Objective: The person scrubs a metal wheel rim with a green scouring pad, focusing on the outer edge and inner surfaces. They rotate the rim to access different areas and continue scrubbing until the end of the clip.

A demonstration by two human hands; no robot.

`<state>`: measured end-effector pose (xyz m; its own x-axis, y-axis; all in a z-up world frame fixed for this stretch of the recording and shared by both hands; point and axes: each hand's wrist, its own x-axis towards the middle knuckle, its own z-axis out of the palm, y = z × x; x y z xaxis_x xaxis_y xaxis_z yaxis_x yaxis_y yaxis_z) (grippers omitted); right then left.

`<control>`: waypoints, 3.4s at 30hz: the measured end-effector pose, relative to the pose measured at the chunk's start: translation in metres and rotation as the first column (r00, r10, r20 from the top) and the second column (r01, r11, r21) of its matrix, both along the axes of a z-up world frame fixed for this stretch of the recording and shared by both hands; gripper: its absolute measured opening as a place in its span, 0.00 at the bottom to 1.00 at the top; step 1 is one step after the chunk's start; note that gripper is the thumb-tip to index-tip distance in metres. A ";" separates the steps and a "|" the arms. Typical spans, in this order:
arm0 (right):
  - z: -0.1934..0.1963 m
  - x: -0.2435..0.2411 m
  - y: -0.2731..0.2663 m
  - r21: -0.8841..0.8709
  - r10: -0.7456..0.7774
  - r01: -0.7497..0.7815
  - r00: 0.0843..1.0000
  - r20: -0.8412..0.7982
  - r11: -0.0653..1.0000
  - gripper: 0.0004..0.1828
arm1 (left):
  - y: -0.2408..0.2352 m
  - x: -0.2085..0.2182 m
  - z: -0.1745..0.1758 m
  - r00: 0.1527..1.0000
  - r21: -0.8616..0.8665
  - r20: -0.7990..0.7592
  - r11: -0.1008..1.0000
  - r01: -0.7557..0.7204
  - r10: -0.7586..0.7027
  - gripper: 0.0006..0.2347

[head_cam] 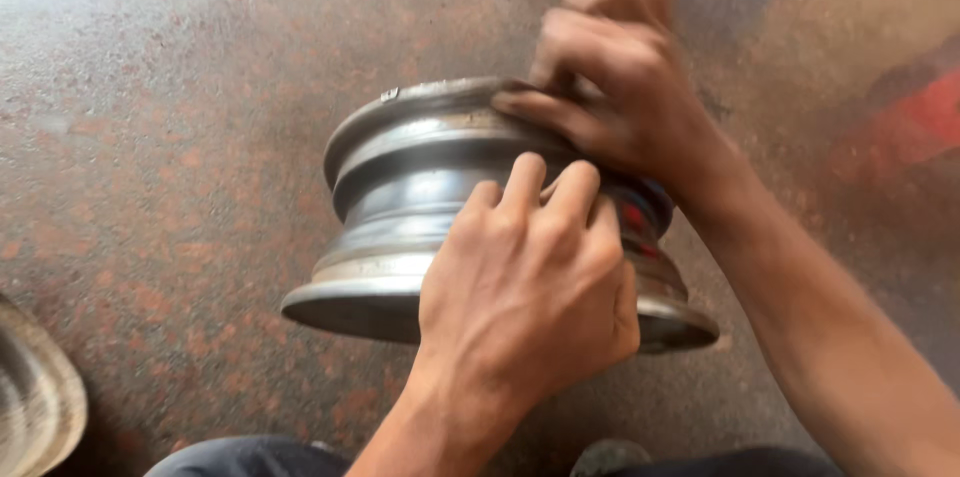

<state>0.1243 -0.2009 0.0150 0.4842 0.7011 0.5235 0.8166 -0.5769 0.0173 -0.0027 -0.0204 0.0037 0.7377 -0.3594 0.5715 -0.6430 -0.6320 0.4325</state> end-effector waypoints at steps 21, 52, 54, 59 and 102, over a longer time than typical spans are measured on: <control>-0.003 -0.004 -0.008 -0.008 0.006 -0.007 0.986 -0.164 1.000 0.14 | 0.033 0.007 -0.017 0.998 -0.124 -0.041 0.991 -0.042 0.037 0.10; 0.013 0.006 0.021 -0.289 -0.181 0.182 0.983 0.030 0.940 0.20 | 0.026 0.024 -0.020 0.998 -0.140 -0.029 0.988 -0.066 0.063 0.05; 0.014 -0.003 0.016 -0.314 -0.085 0.145 0.977 0.196 0.938 0.16 | 0.030 0.027 -0.022 0.996 -0.163 -0.051 0.983 -0.086 0.079 0.05; 0.003 -0.074 -0.066 -0.163 -0.213 0.224 0.973 0.087 0.961 0.18 | 0.045 0.030 -0.033 0.994 -0.173 -0.071 0.980 -0.098 0.087 0.06; 0.014 -0.034 0.016 -0.399 -0.148 0.242 0.957 0.251 0.885 0.12 | 0.016 0.001 -0.032 0.972 -0.270 0.028 0.938 -0.219 0.235 0.07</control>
